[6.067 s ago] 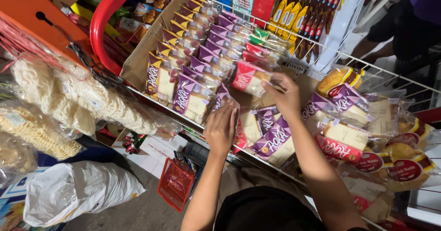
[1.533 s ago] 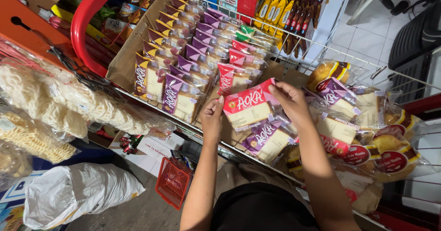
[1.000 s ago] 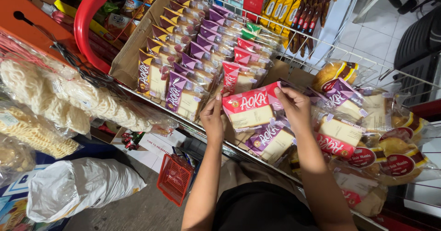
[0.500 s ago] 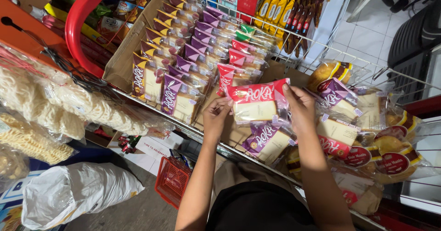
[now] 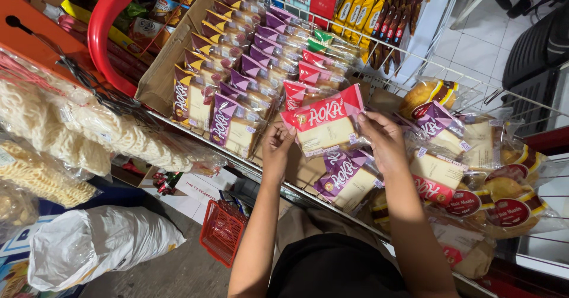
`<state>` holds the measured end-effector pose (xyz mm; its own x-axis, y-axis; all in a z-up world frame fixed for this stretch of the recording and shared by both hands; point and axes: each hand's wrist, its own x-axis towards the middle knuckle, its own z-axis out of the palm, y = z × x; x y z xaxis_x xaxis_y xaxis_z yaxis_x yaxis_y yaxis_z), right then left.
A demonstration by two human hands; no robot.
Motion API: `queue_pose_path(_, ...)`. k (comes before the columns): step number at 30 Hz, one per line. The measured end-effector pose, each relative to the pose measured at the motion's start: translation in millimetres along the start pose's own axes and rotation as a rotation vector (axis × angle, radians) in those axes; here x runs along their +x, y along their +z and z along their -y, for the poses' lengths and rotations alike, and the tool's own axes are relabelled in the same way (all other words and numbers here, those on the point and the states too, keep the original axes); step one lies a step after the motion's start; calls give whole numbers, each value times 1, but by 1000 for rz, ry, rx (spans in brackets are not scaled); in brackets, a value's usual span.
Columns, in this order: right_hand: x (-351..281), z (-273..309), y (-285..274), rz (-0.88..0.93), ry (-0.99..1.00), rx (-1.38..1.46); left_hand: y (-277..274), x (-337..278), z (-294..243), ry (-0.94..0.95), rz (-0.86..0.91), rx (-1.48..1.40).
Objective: The person organizes packaged bread products on a wire rack by hand, picking up individual packages and arranging them into rows.
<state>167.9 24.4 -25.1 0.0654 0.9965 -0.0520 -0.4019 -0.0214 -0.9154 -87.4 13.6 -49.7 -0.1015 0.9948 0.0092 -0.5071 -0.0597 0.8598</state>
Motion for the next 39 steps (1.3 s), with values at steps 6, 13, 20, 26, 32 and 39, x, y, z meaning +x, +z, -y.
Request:
queue_pose_path(6, -1, 3, 3, -54, 54, -15, -8, -1, 11, 96, -8, 19)
queue_pose_path(13, 3, -5, -4, -93, -16, -63, -3, -3, 7, 115, 19, 64)
queue_pose_path(20, 5, -5, -6, -154, -91, -137, 6, -3, -3, 100, -4, 99)
queue_pose_path(26, 1, 2, 5, -151, -141, -184, 8, -5, -2, 170, -50, 177)
queue_pose_path(32, 1, 18, 23, -173, -147, -233, 7, -7, -4, 243, -173, 310)
queue_pose_path(39, 12, 57, 61, 13, -340, -639, 16, -13, -16, 288, -227, 396)
